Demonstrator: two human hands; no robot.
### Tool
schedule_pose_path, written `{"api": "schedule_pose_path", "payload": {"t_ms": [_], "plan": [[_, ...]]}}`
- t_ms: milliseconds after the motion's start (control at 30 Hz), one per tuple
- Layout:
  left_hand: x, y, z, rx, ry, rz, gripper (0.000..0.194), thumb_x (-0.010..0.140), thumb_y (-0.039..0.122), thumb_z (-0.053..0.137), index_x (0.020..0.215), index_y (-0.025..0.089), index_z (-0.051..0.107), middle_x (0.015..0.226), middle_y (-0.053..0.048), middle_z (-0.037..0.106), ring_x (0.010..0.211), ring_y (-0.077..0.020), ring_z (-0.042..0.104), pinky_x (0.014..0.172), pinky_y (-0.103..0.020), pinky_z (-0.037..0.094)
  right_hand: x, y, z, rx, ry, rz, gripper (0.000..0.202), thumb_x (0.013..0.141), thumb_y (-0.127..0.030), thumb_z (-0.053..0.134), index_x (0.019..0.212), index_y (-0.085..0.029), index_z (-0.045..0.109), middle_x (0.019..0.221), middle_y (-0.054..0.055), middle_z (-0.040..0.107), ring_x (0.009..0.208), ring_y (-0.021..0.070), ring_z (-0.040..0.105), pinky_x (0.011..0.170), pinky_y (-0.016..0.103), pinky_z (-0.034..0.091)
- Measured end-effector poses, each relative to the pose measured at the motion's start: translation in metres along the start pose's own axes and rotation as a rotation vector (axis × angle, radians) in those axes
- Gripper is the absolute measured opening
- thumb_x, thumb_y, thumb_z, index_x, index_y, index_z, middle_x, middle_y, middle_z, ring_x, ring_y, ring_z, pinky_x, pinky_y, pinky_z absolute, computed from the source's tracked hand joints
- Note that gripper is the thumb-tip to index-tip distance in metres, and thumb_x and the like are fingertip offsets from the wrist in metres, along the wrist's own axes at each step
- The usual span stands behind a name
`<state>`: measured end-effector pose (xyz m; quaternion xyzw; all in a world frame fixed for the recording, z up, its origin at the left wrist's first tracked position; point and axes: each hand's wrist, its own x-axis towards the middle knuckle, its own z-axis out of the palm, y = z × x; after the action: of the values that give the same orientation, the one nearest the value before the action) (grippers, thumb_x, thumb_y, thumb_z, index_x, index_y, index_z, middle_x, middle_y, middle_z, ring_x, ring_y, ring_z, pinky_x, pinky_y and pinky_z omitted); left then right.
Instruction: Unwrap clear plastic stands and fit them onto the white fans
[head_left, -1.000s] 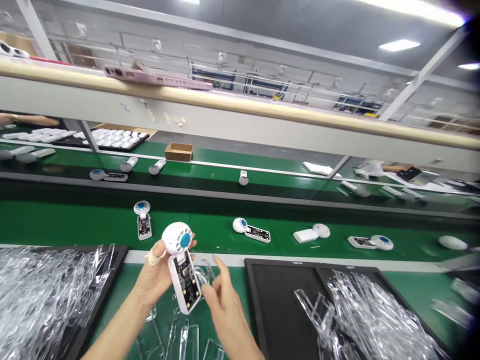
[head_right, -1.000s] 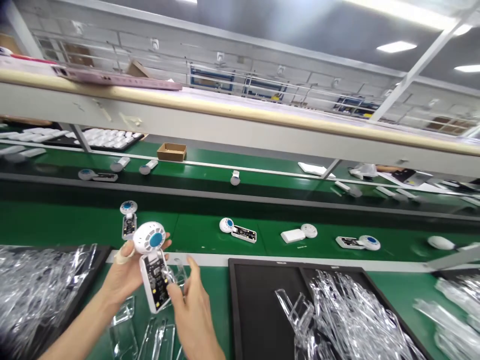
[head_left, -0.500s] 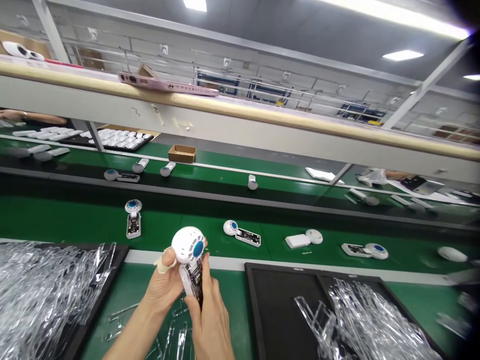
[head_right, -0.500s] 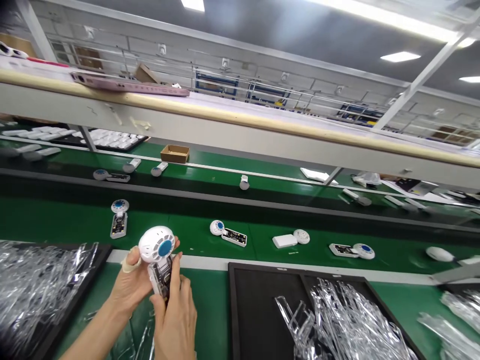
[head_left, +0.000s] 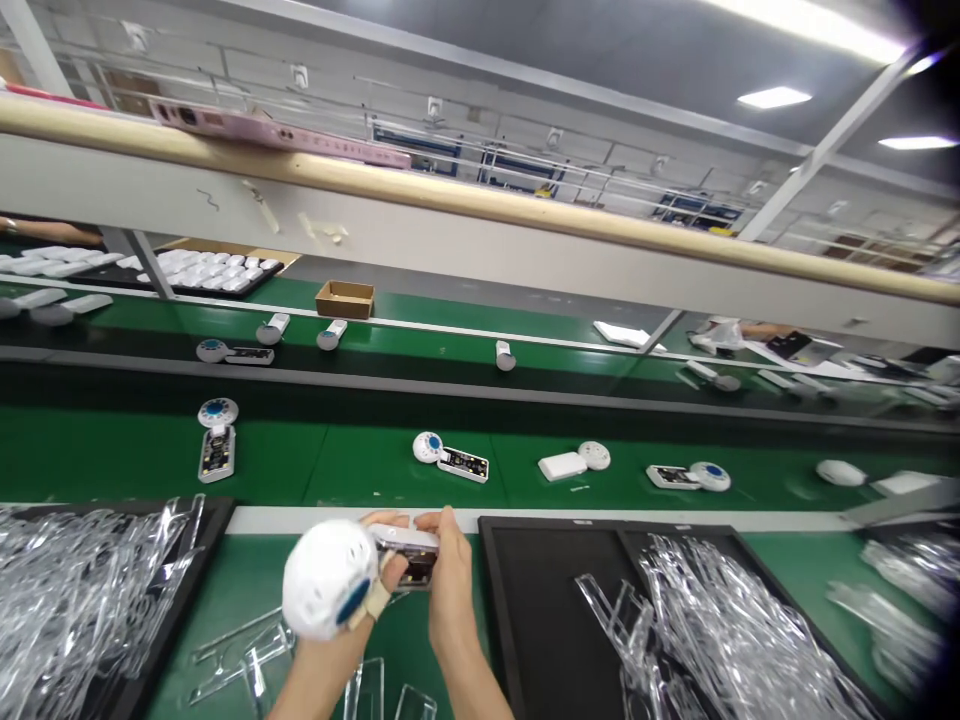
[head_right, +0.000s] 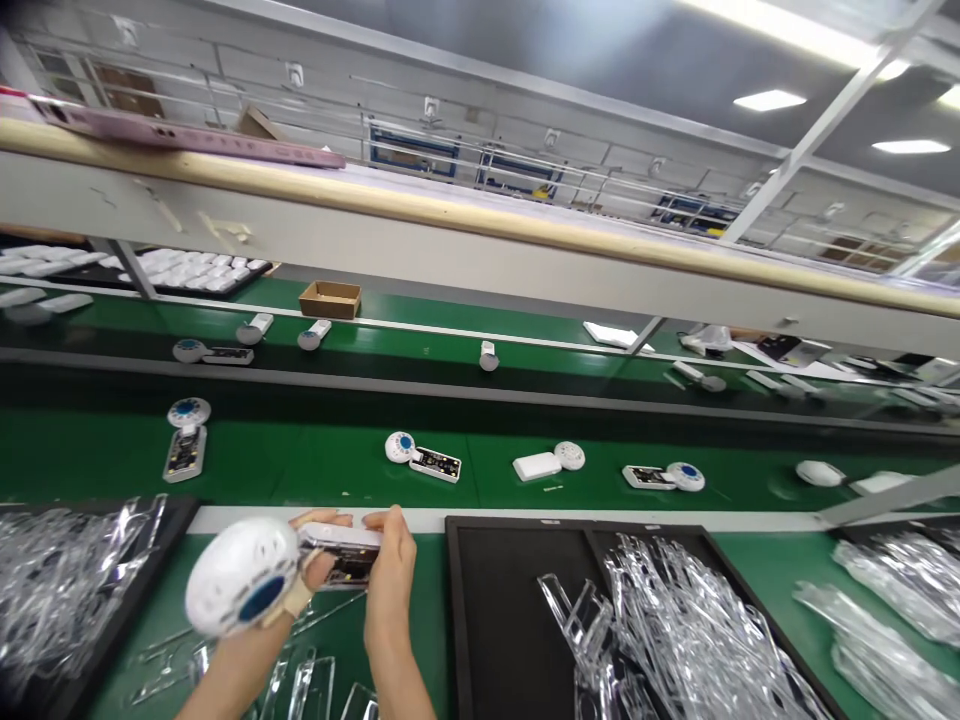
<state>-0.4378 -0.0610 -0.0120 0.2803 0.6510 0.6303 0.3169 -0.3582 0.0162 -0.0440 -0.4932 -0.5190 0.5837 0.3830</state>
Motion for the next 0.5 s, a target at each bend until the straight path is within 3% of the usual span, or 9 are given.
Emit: {"api": "schedule_pose_path", "payload": {"t_ms": [100,300,400,500], "plan": [[-0.010,-0.002,0.008,0.109,0.051,0.121,0.039,0.068,0.042,0.070,0.100,0.023,0.064,0.102,-0.007,0.069,0.097,-0.0261,0.064,0.089,-0.035,0.050,0.008,0.007,0.010,0.064,0.033,0.044,0.058,0.082,-0.065,0.033,0.046,-0.022,0.045,0.044,-0.002,0.043,0.045,0.0132,0.042,0.046,0.026,0.036],[-0.017,-0.012,0.009,0.102,0.153,0.139,0.031,0.077,0.045,0.060,0.103,0.028,0.058,0.105,-0.007,0.067,0.098,-0.0242,0.062,0.086,-0.037,0.052,0.014,0.013,0.020,-0.029,-0.007,-0.035,0.059,0.085,-0.062,0.027,0.048,-0.021,0.048,0.047,-0.001,0.048,0.050,0.0141,0.046,0.050,0.026,0.035],[0.007,-0.016,-0.001,0.072,0.125,0.057,0.037,0.073,0.047,0.063,0.102,0.024,0.058,0.104,-0.008,0.068,0.099,-0.0254,0.062,0.091,-0.039,0.049,0.030,0.023,0.031,-0.134,-0.077,-0.059,0.060,0.090,-0.055,0.020,0.051,-0.021,0.049,0.047,-0.001,0.047,0.048,0.0141,0.045,0.048,0.026,0.035],[0.062,-0.028,-0.022,-0.010,0.102,-0.168,0.051,0.068,0.050,0.066,0.106,0.017,0.057,0.098,-0.011,0.069,0.092,-0.0257,0.064,0.083,-0.038,0.051,0.041,0.034,0.036,-0.285,-0.205,-0.142,0.053,0.092,-0.048,0.023,0.065,-0.018,0.058,0.057,0.001,0.055,0.056,0.0162,0.051,0.053,0.028,0.042]]}}
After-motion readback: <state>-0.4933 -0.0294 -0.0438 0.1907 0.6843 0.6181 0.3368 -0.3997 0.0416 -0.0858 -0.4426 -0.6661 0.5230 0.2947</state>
